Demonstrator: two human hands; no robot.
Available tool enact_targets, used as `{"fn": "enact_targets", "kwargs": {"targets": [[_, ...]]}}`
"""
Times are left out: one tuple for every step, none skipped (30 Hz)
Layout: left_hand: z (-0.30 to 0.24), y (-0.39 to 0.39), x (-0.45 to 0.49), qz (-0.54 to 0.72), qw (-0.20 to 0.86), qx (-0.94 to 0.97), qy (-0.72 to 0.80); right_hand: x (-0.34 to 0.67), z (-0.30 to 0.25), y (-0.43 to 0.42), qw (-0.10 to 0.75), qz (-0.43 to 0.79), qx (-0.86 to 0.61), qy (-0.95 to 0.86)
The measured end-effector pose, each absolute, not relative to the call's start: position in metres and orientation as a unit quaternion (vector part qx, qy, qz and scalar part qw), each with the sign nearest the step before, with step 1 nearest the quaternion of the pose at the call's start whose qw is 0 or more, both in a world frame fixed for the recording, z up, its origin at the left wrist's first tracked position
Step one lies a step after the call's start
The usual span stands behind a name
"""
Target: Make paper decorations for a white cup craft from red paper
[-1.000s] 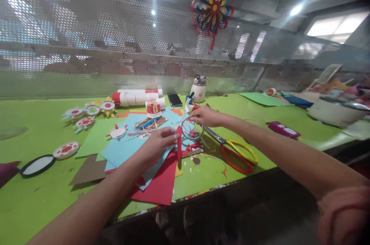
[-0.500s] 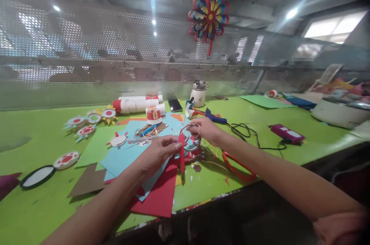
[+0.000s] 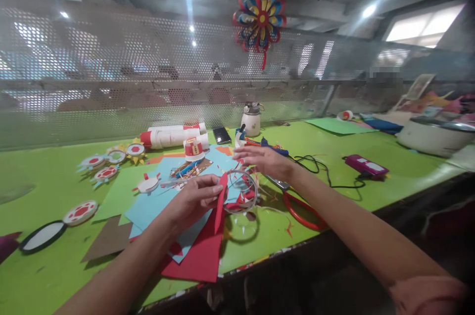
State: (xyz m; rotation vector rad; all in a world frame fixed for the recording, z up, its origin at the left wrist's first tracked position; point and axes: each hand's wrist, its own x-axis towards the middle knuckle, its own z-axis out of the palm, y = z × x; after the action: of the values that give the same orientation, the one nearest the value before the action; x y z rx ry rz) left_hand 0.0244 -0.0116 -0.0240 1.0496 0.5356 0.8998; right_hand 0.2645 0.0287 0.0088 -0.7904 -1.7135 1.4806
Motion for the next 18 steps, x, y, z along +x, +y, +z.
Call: {"fn": "enact_targets", "kwargs": {"targets": [[-0.024,-0.012,0.024,0.401,0.736,0.486,0.247,0.261,0.007,0.029,0.325,0.575,-0.298,-0.690],[-0.024,-0.012,0.024,0.393,0.734,0.496,0.248,0.257,0.006,0.029,0.285,0.578,-0.287,-0.709],[-0.024,-0.012,0.023,0.385,0.731,0.506,0.247,0.253,0.004,0.028,0.251,0.585,-0.277,-0.720],[-0.024,-0.012,0.023,0.376,0.730,0.515,0.246,0.249,0.002,0.028,0.230,0.591,-0.274,-0.722],[-0.024,-0.013,0.023,0.369,0.729,0.522,0.245,0.246,0.000,0.028,0.227,0.593,-0.280,-0.720],[-0.024,-0.012,0.022,0.364,0.727,0.528,0.245,0.243,-0.002,0.029,0.236,0.589,-0.292,-0.715],[-0.024,-0.012,0.022,0.361,0.725,0.531,0.247,0.242,-0.003,0.030,0.248,0.582,-0.306,-0.711],[-0.024,-0.012,0.022,0.361,0.723,0.532,0.252,0.243,-0.004,0.031,0.257,0.572,-0.320,-0.710],[-0.024,-0.011,0.022,0.362,0.721,0.530,0.260,0.245,-0.004,0.032,0.263,0.561,-0.333,-0.711],[-0.024,-0.010,0.022,0.366,0.719,0.526,0.269,0.248,-0.003,0.033,0.265,0.550,-0.342,-0.714],[-0.025,-0.009,0.022,0.373,0.718,0.519,0.277,0.253,-0.002,0.033,0.264,0.539,-0.351,-0.719],[-0.025,-0.007,0.021,0.384,0.717,0.509,0.283,0.258,0.000,0.033,0.263,0.526,-0.361,-0.724],[-0.025,-0.006,0.021,0.400,0.715,0.497,0.286,0.264,0.001,0.032,0.261,0.510,-0.371,-0.731],[-0.025,-0.004,0.021,0.418,0.713,0.484,0.287,0.270,0.003,0.031,0.258,0.493,-0.380,-0.739],[-0.024,-0.002,0.021,0.437,0.711,0.472,0.286,0.275,0.005,0.029,0.248,0.475,-0.389,-0.750],[-0.024,-0.001,0.020,0.455,0.707,0.461,0.284,0.279,0.006,0.027,0.231,0.457,-0.396,-0.763],[-0.022,0.001,0.020,0.470,0.704,0.452,0.283,0.282,0.006,0.024,0.210,0.437,-0.401,-0.777],[-0.021,0.002,0.019,0.481,0.700,0.447,0.282,0.284,0.006,0.021,0.187,0.415,-0.405,-0.793]]}}
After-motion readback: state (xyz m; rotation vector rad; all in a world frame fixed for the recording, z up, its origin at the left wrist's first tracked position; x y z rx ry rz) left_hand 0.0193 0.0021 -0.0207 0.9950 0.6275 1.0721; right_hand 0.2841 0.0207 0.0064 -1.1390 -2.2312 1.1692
